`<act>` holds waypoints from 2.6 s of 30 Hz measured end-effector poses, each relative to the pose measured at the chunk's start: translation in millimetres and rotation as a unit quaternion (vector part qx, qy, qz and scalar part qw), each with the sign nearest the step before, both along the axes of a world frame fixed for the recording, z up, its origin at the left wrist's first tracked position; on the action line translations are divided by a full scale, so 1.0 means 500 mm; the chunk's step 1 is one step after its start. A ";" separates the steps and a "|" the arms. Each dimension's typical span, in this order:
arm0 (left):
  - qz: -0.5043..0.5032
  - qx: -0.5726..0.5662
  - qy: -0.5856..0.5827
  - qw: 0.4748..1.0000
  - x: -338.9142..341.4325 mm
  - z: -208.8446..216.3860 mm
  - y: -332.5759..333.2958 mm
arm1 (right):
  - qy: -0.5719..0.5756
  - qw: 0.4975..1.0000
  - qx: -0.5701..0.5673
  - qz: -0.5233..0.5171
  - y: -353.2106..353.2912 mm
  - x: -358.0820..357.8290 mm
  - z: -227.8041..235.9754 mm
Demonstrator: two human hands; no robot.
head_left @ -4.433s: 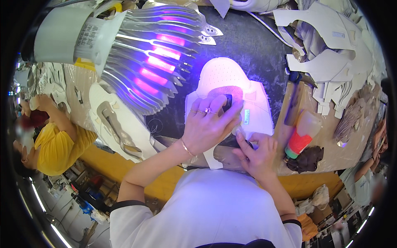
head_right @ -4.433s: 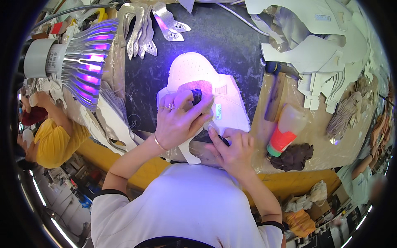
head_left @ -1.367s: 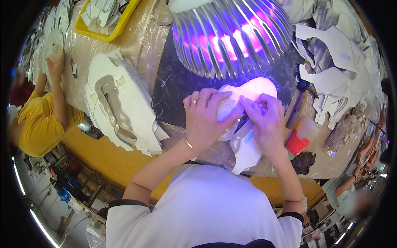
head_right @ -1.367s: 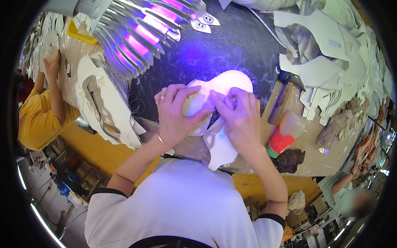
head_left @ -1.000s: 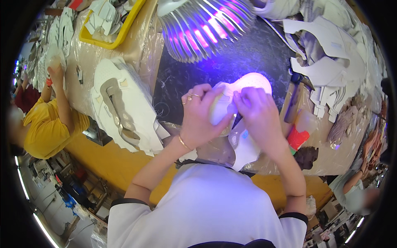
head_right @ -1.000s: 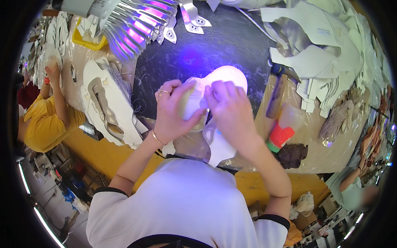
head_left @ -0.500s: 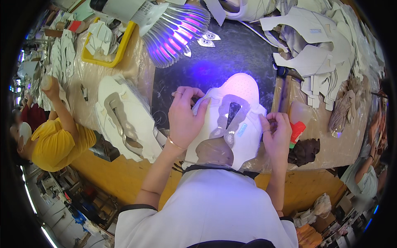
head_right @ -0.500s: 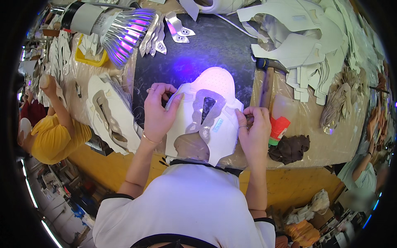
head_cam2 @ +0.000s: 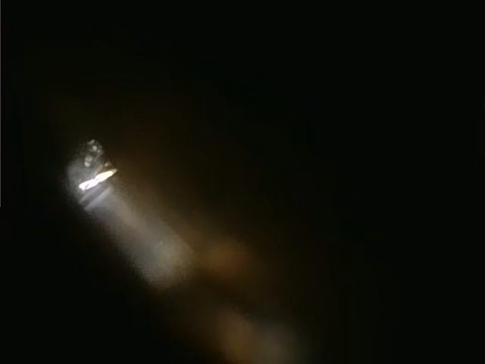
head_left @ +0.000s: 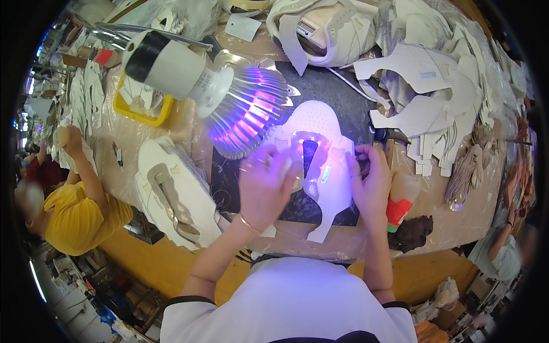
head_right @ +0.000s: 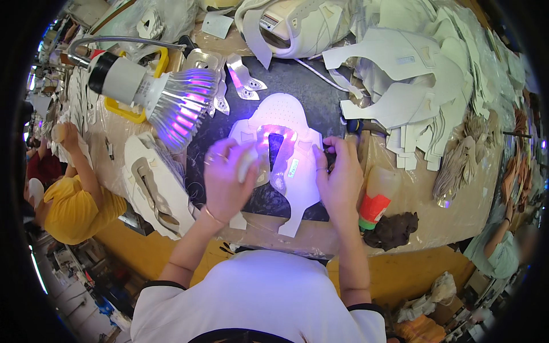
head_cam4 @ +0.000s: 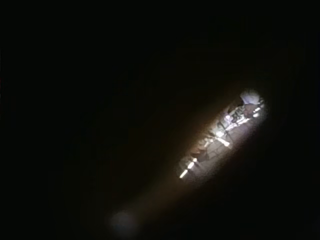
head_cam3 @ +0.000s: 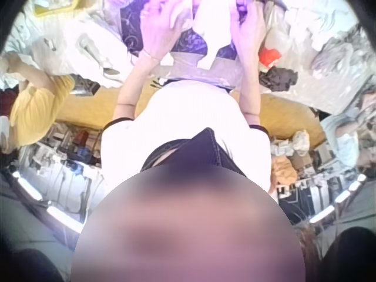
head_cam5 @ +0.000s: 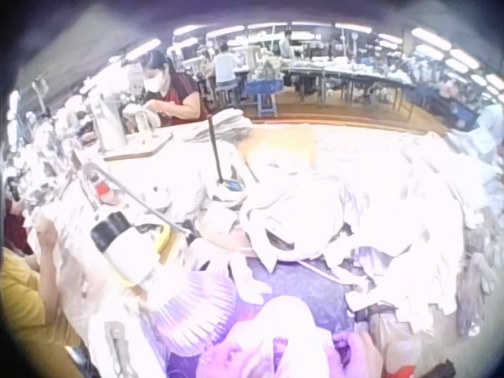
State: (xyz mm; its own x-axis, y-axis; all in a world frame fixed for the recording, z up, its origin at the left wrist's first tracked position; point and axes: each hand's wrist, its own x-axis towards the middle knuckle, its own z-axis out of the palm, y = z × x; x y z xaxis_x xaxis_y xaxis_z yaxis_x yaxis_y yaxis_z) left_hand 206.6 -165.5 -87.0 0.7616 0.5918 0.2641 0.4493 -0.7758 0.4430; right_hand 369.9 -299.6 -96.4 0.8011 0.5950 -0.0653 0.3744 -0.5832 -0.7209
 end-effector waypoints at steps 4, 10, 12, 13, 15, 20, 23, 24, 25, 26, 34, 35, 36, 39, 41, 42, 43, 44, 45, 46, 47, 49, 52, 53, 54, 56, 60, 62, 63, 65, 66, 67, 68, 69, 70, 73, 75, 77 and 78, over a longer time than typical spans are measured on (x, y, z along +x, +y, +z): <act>-0.058 -0.127 0.049 0.989 0.022 -0.013 -0.048 | -0.021 1.000 -0.003 -0.007 -0.003 -0.017 -0.008; 0.019 -0.137 0.010 0.990 0.082 -0.040 -0.032 | -0.037 0.994 -0.098 -0.001 0.011 -0.013 0.007; 0.055 -0.128 0.027 0.990 0.094 -0.049 -0.028 | -0.055 0.993 -0.105 0.024 0.013 -0.022 0.009; 0.071 -0.124 0.038 0.989 0.097 -0.052 -0.029 | -0.086 0.989 -0.111 0.039 0.014 -0.026 0.008; 0.103 -0.114 0.066 0.986 0.099 -0.059 -0.032 | -0.105 0.985 -0.130 0.052 0.015 -0.035 0.000; 0.123 -0.066 0.146 0.979 0.092 -0.066 -0.040 | -0.186 0.971 -0.138 0.067 0.016 -0.040 -0.024; 0.127 -0.041 0.157 0.979 0.096 -0.071 -0.039 | -0.211 0.967 -0.115 0.080 0.017 -0.035 -0.035; 0.132 -0.041 0.163 0.977 0.097 -0.071 -0.042 | -0.210 0.969 -0.103 0.082 0.017 -0.034 -0.039; 0.136 -0.040 0.167 0.976 0.100 -0.072 -0.042 | -0.210 0.970 -0.089 0.083 0.017 -0.031 -0.042; 0.134 -0.038 0.168 0.976 0.101 -0.073 -0.041 | -0.212 0.970 -0.082 0.084 0.017 -0.029 -0.046; 0.129 -0.040 0.179 0.974 0.100 -0.070 -0.039 | -0.194 0.976 -0.056 0.086 0.012 -0.027 -0.049; 0.130 -0.041 0.177 0.975 0.100 -0.071 -0.039 | -0.194 0.976 -0.054 0.087 0.012 -0.026 -0.048; 0.131 -0.039 0.179 0.974 0.100 -0.072 -0.040 | -0.191 0.976 -0.054 0.089 0.012 -0.026 -0.046; 0.133 -0.033 0.188 0.973 0.099 -0.073 -0.041 | -0.182 0.978 -0.054 0.089 0.013 -0.025 -0.042; 0.132 -0.027 0.193 0.972 0.099 -0.075 -0.041 | -0.178 0.979 -0.055 0.088 0.013 -0.025 -0.040; 0.132 -0.023 0.196 0.971 0.099 -0.076 -0.041 | -0.177 0.979 -0.055 0.088 0.013 -0.025 -0.040; 0.131 -0.019 0.198 0.971 0.099 -0.076 -0.041 | -0.175 0.979 -0.053 0.087 0.012 -0.025 -0.040; 0.131 -0.020 0.196 0.972 0.099 -0.077 -0.041 | -0.174 0.979 -0.055 0.088 0.012 -0.026 -0.040; 0.130 -0.021 0.194 0.972 0.099 -0.078 -0.041 | -0.173 0.979 -0.056 0.087 0.011 -0.026 -0.040; 0.130 -0.022 0.192 0.972 0.098 -0.078 -0.041 | -0.170 0.980 -0.056 0.087 0.011 -0.026 -0.041; 0.130 -0.018 0.190 0.973 0.098 -0.079 -0.040 | -0.172 0.980 -0.057 0.088 0.010 -0.027 -0.041; 0.128 -0.012 0.187 0.974 0.098 -0.081 -0.040 | -0.175 0.979 -0.056 0.088 0.010 -0.027 -0.041; 0.131 -0.008 0.180 0.975 0.097 -0.084 -0.042 | -0.177 0.979 -0.053 0.085 0.010 -0.027 -0.042; 0.132 -0.007 0.180 0.975 0.097 -0.085 -0.042 | -0.182 0.978 -0.055 0.088 0.010 -0.028 -0.042; 0.131 -0.006 0.179 0.975 0.097 -0.086 -0.042 | -0.186 0.977 -0.057 0.087 0.011 -0.028 -0.043; 0.131 -0.005 0.176 0.976 0.096 -0.086 -0.043 | -0.192 0.976 -0.058 0.084 0.009 -0.029 -0.045; 0.125 -0.005 0.163 0.979 0.098 -0.085 -0.042 | -0.199 0.976 -0.046 0.073 0.001 -0.035 -0.051; 0.125 -0.014 0.153 0.980 0.098 -0.085 -0.043 | -0.215 0.972 -0.037 0.084 -0.005 -0.039 -0.050; 0.128 -0.021 0.145 0.981 0.099 -0.086 -0.044 | -0.232 0.967 -0.033 0.098 -0.008 -0.041 -0.049; 0.136 -0.026 0.122 0.983 0.101 -0.089 -0.047 | -0.274 0.954 -0.010 0.118 -0.013 -0.044 -0.045; 0.141 -0.020 0.107 0.984 0.102 -0.092 -0.047 | -0.308 0.939 -0.042 0.150 -0.012 -0.044 -0.045; 0.145 -0.018 0.101 0.984 0.101 -0.093 -0.045 | -0.349 0.920 -0.054 0.171 -0.010 -0.045 -0.044; 0.146 -0.031 0.081 0.985 0.100 -0.095 -0.045 | -0.392 0.895 -0.072 0.199 -0.005 -0.046 -0.044; 0.148 -0.048 0.069 0.985 0.099 -0.097 -0.044 | -0.402 0.888 -0.075 0.213 -0.005 -0.050 -0.041; 0.150 -0.067 0.058 0.985 0.097 -0.098 -0.044 | -0.420 0.869 -0.093 0.243 -0.001 -0.054 -0.040; 0.158 -0.075 -0.012 0.984 0.086 -0.099 -0.040 | -0.460 0.817 -0.150 0.313 0.018 -0.083 -0.032; 0.152 -0.074 -0.051 0.984 0.059 -0.091 -0.020 | -0.482 0.788 -0.188 0.333 0.036 -0.100 -0.025; 0.193 0.001 -0.030 0.981 0.031 -0.078 -0.002 | -0.483 0.789 -0.200 0.323 0.043 -0.107 -0.015; 0.190 -0.031 -0.019 0.981 0.017 -0.072 0.014 | -0.490 0.782 -0.200 0.331 0.045 -0.110 -0.012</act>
State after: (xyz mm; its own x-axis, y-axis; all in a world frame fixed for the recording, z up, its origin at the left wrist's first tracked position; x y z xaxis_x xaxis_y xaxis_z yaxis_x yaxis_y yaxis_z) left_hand 215.0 -158.4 -122.7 0.4735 0.8465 0.2434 0.6823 -0.5272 0.5064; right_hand 315.1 -277.1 -102.2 0.1093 0.9889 0.1005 0.9475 -0.1342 0.2901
